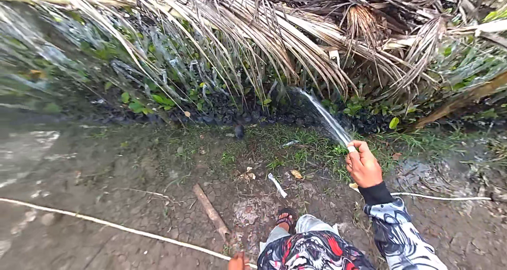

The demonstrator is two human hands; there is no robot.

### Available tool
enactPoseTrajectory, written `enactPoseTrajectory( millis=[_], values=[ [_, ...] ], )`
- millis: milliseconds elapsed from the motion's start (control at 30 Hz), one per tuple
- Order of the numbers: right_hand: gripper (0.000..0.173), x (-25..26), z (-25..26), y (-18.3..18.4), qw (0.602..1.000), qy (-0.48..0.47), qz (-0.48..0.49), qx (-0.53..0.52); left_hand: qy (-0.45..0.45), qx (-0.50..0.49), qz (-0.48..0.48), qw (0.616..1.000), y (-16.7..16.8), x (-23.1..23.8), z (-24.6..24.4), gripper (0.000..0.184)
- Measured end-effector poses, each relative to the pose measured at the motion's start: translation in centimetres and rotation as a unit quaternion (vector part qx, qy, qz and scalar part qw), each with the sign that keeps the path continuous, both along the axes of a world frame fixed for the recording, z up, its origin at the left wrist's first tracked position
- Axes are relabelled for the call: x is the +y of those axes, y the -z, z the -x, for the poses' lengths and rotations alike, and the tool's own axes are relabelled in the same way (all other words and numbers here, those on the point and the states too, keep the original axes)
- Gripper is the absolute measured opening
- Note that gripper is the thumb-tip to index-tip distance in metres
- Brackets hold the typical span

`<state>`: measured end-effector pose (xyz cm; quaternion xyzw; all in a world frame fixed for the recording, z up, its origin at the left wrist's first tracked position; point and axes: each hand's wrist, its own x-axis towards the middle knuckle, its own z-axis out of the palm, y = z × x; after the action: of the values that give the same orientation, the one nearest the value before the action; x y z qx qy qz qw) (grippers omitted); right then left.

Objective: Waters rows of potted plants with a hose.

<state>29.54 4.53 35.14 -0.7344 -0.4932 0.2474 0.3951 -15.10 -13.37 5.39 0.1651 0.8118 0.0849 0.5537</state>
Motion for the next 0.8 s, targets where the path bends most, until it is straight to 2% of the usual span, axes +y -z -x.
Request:
enactPoseTrajectory(
  millis=[133, 200, 267, 333, 433, 500, 567, 633, 700, 800],
  values=[
    [0.035, -2.0, 0.0, 0.5, 0.999, 0.006, 0.009, 0.032, 0.094, 0.037, -0.056, 0.993, -2.8, 6.1, -1.8, 0.042],
    [0.037, -2.0, 1.0, 1.1, 0.997, 0.014, 0.018, 0.067, 0.145, 0.023, -0.130, 0.981, -6.2, 10.7, -5.2, 0.042],
    [0.038, -1.4, 2.4, 2.5, 0.995, 0.008, 0.021, 0.095, 0.175, -0.057, -0.234, 0.955, -11.6, 15.2, -11.3, 0.040],
    [0.039, -0.8, 4.0, 3.9, 0.993, -0.017, 0.020, 0.115, 0.200, -0.159, -0.320, 0.912, -16.4, 18.3, -18.0, 0.042],
    [0.039, -0.3, 5.7, 5.1, 0.991, -0.039, -0.006, 0.125, 0.161, -0.327, -0.385, 0.848, -20.1, 19.4, -26.7, 0.051],
    [0.038, -0.4, 5.6, 4.9, 0.994, -0.029, -0.004, 0.104, 0.089, -0.385, -0.397, 0.828, -21.1, 18.0, -30.7, 0.058],
    [0.038, -0.4, 4.7, 4.9, 0.996, -0.022, 0.018, 0.082, 0.053, -0.366, -0.414, 0.832, -21.0, 16.7, -32.9, 0.060],
    [0.040, -1.1, 3.6, 5.4, 0.996, -0.028, 0.049, 0.076, 0.076, -0.289, -0.447, 0.843, -20.4, 15.6, -33.9, 0.055],
    [0.047, -2.3, 2.8, 6.0, 0.995, -0.021, 0.048, 0.088, 0.105, -0.231, -0.487, 0.836, -19.6, 14.7, -34.7, 0.050],
    [0.062, -4.1, 1.2, 6.7, 0.993, 0.002, 0.034, 0.113, 0.150, -0.219, -0.509, 0.819, -19.2, 13.7, -35.6, 0.050]
  ],
)
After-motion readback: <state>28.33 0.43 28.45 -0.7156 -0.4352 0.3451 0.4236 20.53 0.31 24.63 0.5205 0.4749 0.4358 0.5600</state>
